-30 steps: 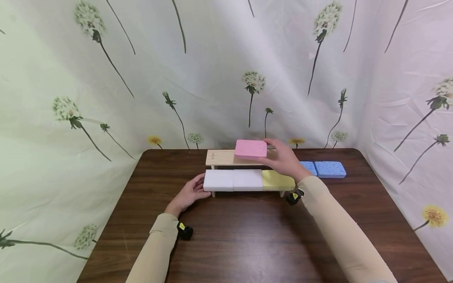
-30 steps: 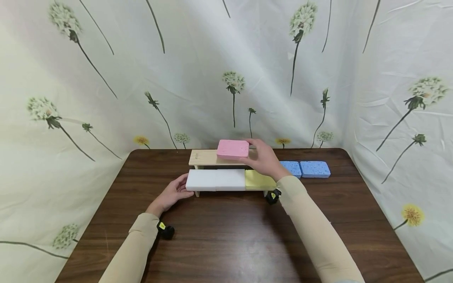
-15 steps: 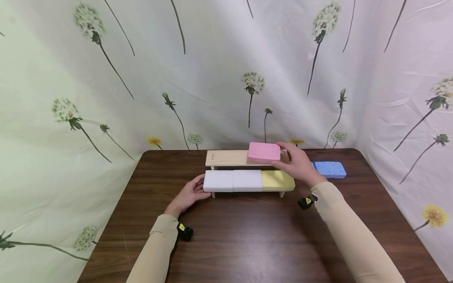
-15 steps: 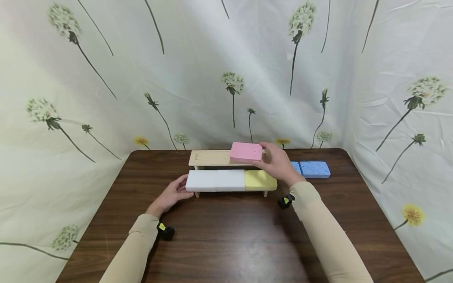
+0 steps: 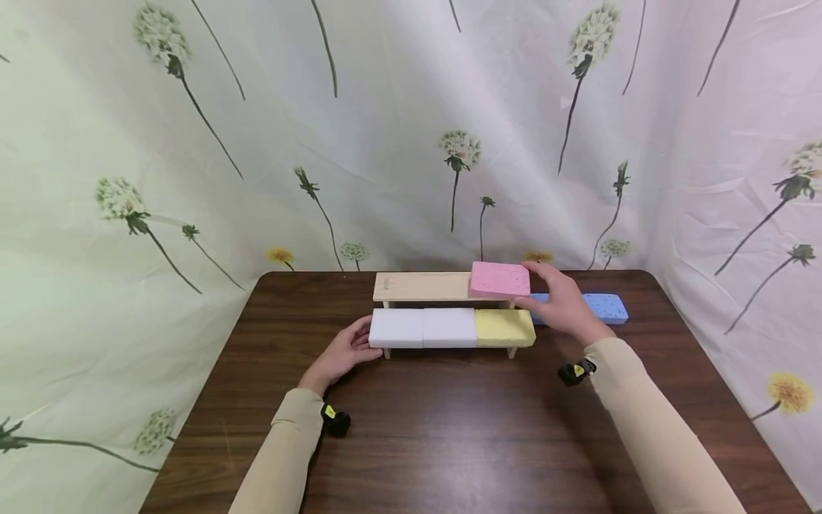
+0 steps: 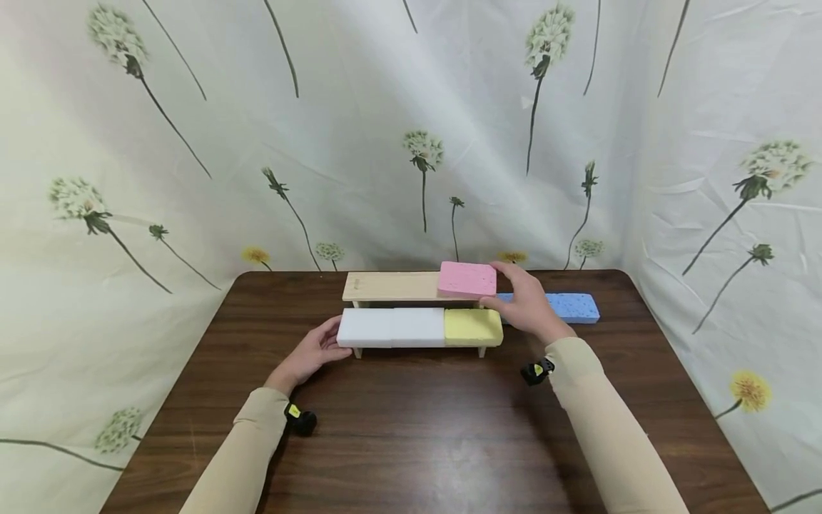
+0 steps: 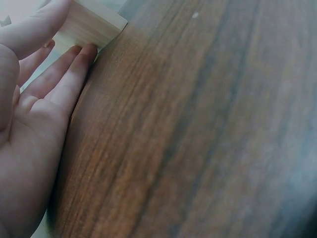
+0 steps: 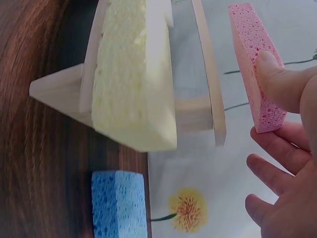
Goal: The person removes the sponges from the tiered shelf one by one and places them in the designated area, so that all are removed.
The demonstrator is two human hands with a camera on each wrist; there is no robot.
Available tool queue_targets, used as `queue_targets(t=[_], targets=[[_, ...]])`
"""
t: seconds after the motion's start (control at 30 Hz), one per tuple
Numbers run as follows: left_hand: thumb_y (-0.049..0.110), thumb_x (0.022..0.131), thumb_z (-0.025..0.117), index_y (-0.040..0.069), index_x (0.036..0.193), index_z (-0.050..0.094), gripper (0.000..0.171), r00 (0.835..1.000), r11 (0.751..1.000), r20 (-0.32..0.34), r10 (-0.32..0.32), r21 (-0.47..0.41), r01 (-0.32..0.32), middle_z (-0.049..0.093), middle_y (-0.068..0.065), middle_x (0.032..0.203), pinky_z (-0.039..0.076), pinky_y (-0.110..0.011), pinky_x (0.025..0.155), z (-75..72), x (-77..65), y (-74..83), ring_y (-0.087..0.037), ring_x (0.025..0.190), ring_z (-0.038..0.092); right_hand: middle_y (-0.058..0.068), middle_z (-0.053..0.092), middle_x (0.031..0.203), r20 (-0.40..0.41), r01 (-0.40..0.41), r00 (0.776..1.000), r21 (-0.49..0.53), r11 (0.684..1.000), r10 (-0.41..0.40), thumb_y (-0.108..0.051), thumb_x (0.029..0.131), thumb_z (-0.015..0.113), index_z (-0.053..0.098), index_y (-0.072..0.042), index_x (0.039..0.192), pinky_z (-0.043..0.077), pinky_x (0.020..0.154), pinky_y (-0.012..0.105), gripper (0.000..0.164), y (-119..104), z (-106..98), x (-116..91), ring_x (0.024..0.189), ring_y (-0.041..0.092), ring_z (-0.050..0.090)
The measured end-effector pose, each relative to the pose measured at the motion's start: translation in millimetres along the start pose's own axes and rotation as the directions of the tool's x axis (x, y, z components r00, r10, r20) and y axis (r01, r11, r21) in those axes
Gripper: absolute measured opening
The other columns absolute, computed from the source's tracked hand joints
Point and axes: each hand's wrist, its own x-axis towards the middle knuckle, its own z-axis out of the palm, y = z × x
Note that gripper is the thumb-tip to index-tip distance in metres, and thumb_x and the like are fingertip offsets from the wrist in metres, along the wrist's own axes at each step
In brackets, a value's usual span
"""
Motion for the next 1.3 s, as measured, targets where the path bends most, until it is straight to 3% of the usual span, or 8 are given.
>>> queue_targets(t=[0.63, 0.83, 1.3], targets=[[-0.002, 0.094, 0.077, 0.001, 0.162, 0.030, 0.083, 1.000, 1.000, -0.001, -0.011, 0.006, 0.011, 0.039, -0.027, 0.161, 0.047, -0.028, 0.111, 0.4, -2.8, 0.0, -0.041, 0.148, 0.042, 0.027, 0.047, 0.157, -0.091, 0.015, 0.996, -0.006, 1.000, -0.016, -0.010, 0.095, 0.079, 0.042, 0.002, 0.157, 0.037, 0.113, 0.069, 0.072, 20, -30, -27, 0.144, 0.048, 0.042], [-0.001, 0.093, 0.077, 0.001, 0.162, 0.032, 0.082, 1.000, 1.000, -0.005, -0.004, 0.022, 0.004, 0.041, -0.026, 0.160, 0.046, -0.030, 0.112, 0.2, -0.7, 0.2, -0.040, 0.147, 0.043, 0.027, 0.045, 0.157, -0.093, -0.023, 0.995, 0.003, 1.000, 0.023, -0.007, 0.096, 0.077, 0.041, 0.000, 0.157, 0.035, 0.114, 0.070, 0.071, 28, -40, -37, 0.144, 0.049, 0.041], [-0.003, 0.094, 0.076, -0.001, 0.162, 0.031, 0.082, 1.000, 1.000, 0.002, -0.001, -0.003, 0.001, 0.038, -0.028, 0.161, 0.046, -0.025, 0.110, -0.3, 1.2, -2.0, -0.041, 0.148, 0.041, 0.031, 0.050, 0.145, -0.167, 0.005, 0.986, -0.031, 0.999, -0.011, -0.004, 0.092, 0.079, 0.046, 0.006, 0.151, 0.038, 0.106, 0.072, 0.069, 59, -45, -56, 0.134, 0.051, 0.046]])
